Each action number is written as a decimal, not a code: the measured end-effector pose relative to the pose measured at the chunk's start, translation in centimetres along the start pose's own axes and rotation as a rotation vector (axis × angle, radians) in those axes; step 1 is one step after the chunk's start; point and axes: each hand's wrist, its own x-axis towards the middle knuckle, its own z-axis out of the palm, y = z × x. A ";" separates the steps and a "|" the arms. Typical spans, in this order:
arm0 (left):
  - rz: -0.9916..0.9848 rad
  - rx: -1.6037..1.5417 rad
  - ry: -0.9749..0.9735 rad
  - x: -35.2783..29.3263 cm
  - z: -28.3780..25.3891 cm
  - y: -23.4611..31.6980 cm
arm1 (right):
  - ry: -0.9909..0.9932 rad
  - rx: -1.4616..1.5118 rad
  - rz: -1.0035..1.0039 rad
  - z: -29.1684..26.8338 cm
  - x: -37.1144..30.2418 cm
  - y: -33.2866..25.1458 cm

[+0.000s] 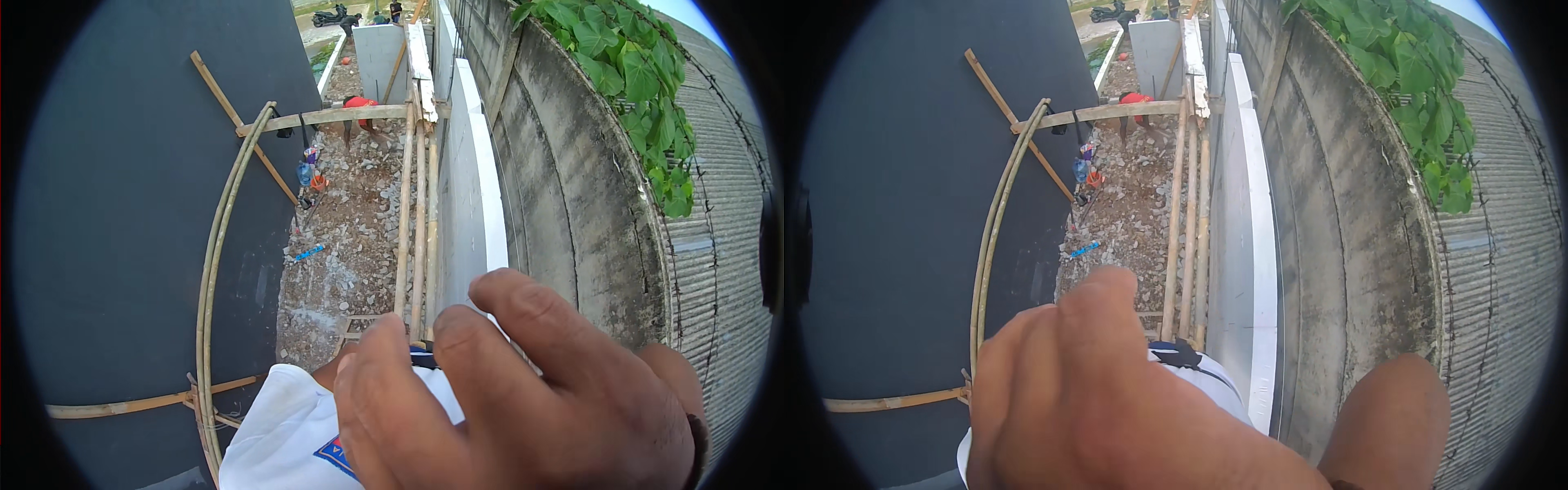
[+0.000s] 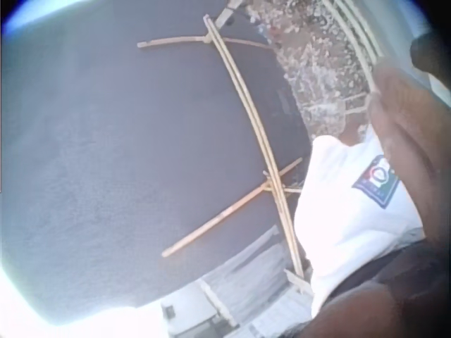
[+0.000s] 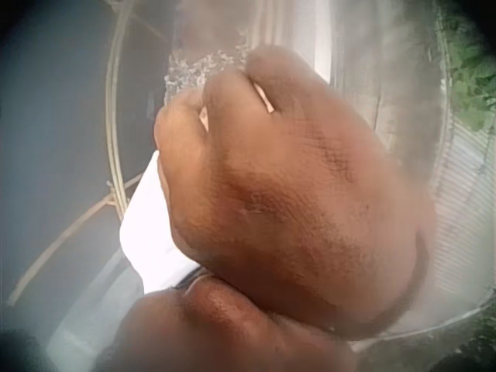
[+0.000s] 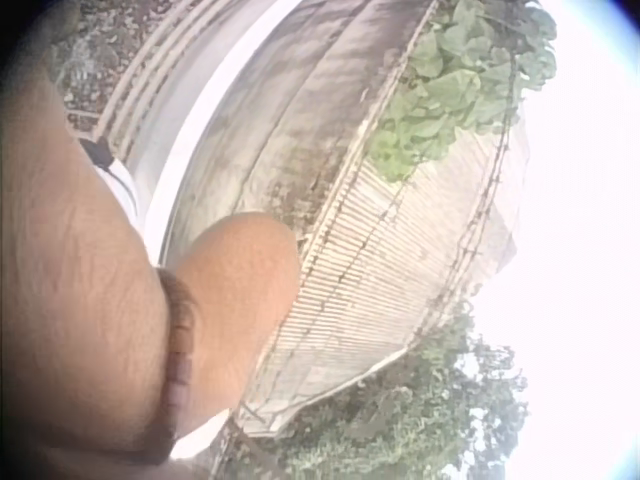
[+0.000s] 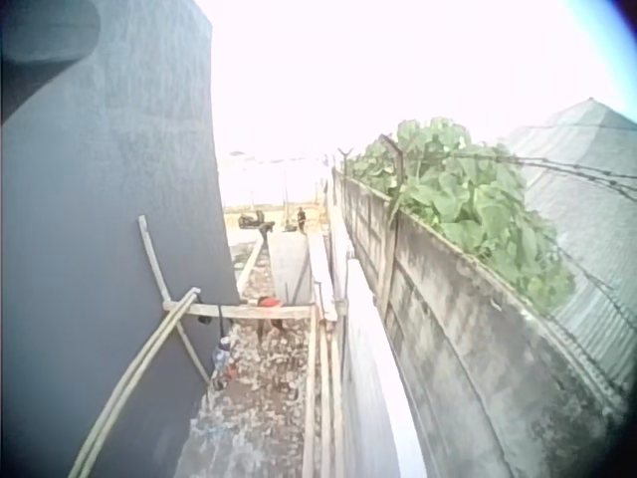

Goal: The person secures a wooden board against a white block wall using a hammer and nails, repeatedly driving nails through the wood into the wall while standing on a bamboo scaffold.

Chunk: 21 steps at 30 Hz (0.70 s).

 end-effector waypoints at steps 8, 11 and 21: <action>-0.304 -0.494 0.067 -0.3 -6.4 3.4 | -0.280 0.236 -0.470 -0.9 2.9 1.6; -0.639 -0.984 0.111 -3.4 -6.1 3.1 | -0.328 0.327 -0.577 1.8 2.2 1.4; -0.435 -0.584 0.029 -6.9 -4.7 6.2 | 0.139 0.561 1.034 32.1 -14.8 8.7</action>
